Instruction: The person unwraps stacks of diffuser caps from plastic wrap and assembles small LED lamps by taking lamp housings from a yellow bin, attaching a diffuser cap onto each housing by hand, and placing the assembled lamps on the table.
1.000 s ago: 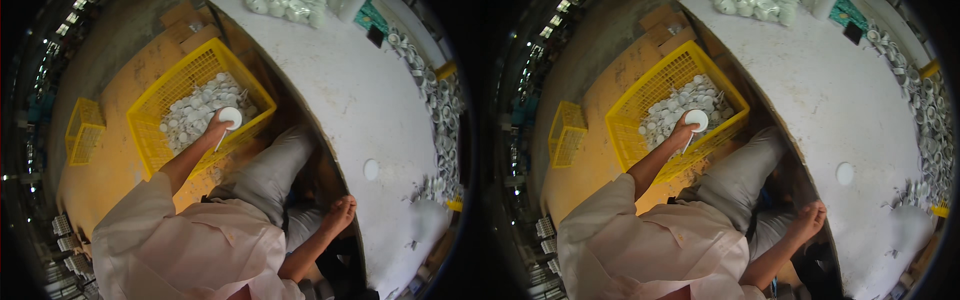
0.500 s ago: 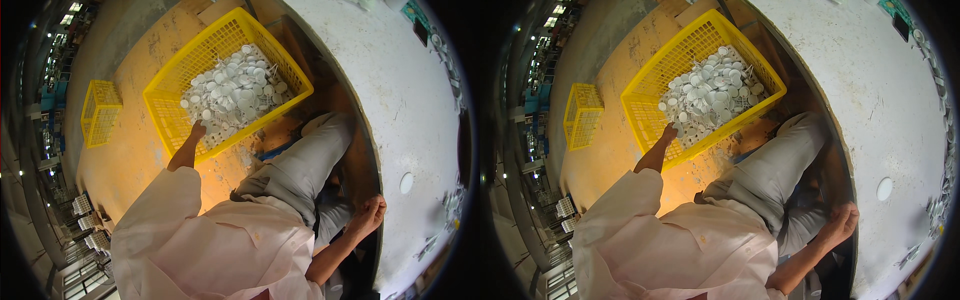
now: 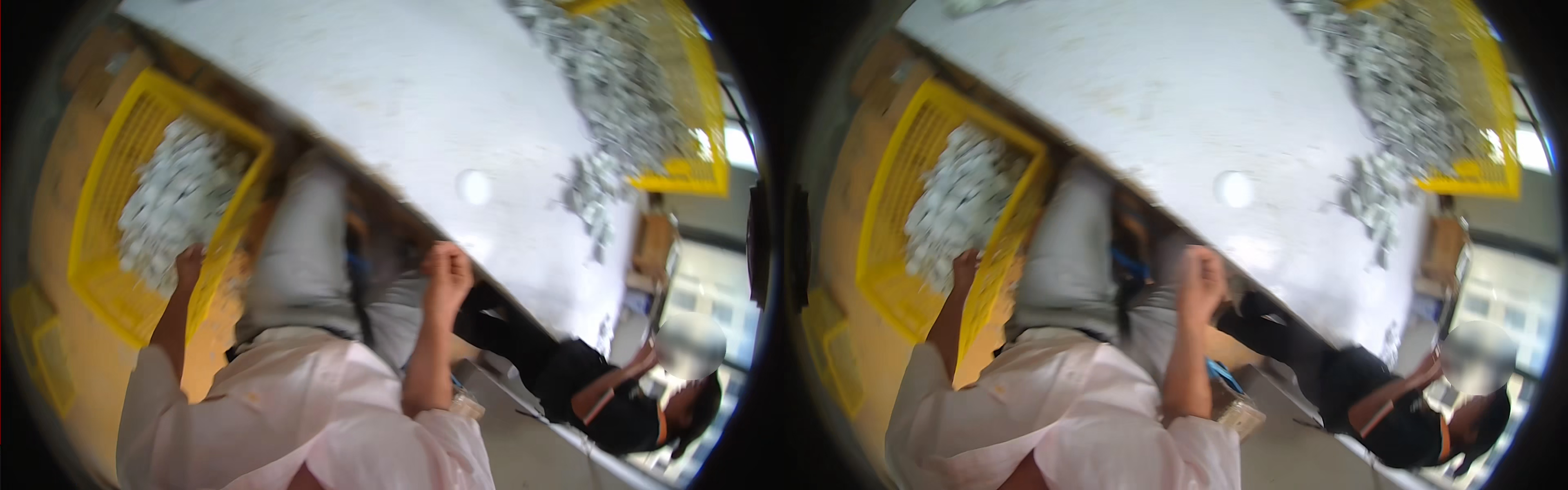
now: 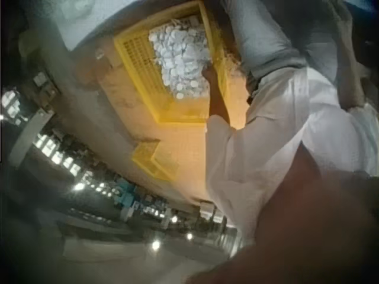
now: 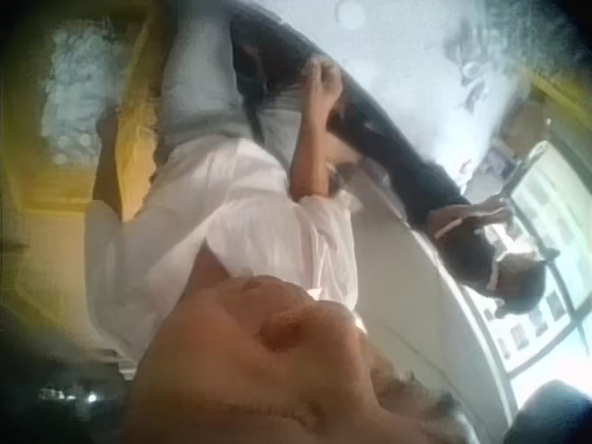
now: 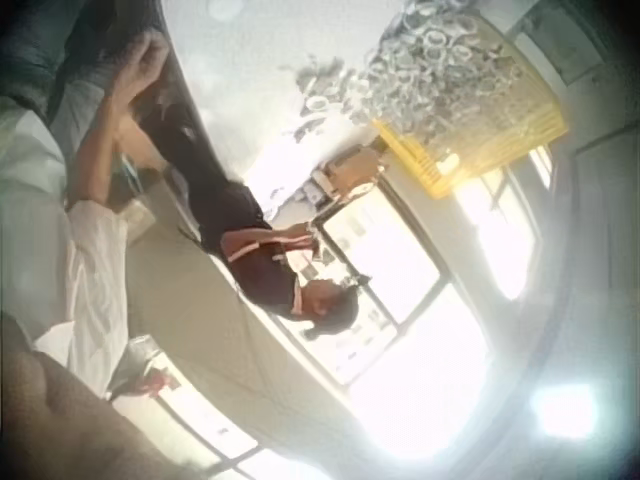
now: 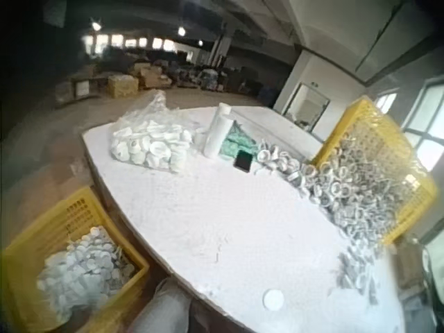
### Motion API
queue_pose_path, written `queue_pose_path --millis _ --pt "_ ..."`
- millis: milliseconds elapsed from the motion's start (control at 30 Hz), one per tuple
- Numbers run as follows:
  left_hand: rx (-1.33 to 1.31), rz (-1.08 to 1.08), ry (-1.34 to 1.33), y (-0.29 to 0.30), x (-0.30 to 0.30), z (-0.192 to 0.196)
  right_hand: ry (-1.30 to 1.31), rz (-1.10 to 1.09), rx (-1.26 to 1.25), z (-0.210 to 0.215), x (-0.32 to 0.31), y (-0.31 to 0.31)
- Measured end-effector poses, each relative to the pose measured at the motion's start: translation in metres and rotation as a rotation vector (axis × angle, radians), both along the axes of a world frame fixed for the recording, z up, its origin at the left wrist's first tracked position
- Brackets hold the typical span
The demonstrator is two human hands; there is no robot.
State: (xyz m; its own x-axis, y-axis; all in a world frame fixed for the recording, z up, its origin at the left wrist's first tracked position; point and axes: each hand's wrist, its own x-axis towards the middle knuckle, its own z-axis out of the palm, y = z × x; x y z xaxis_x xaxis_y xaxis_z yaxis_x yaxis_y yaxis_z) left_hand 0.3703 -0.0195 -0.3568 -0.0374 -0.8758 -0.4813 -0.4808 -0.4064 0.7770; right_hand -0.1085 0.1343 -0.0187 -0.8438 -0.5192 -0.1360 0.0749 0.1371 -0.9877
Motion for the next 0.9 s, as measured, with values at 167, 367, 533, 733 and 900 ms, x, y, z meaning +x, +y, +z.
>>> queue_pose_path --millis 167,367,533,733,900 --pt "-0.040 -0.165 0.015 -0.029 -0.070 0.112 0.079 -0.026 0.004 0.008 -0.008 0.012" --pt "-0.239 -0.143 0.391 -0.040 -0.191 0.207 0.424 -0.135 0.302 -0.007 -0.059 0.016" --pt "-0.280 -0.471 0.383 -0.013 -0.262 0.254 0.705 -0.001 0.461 0.024 -0.084 -0.039" --pt "-0.553 -0.733 0.442 0.032 -0.287 0.260 0.946 0.139 0.697 0.019 -0.101 -0.067" --pt "-0.465 -0.727 0.366 0.033 -0.275 0.278 0.991 0.184 0.620 0.018 -0.101 -0.066"
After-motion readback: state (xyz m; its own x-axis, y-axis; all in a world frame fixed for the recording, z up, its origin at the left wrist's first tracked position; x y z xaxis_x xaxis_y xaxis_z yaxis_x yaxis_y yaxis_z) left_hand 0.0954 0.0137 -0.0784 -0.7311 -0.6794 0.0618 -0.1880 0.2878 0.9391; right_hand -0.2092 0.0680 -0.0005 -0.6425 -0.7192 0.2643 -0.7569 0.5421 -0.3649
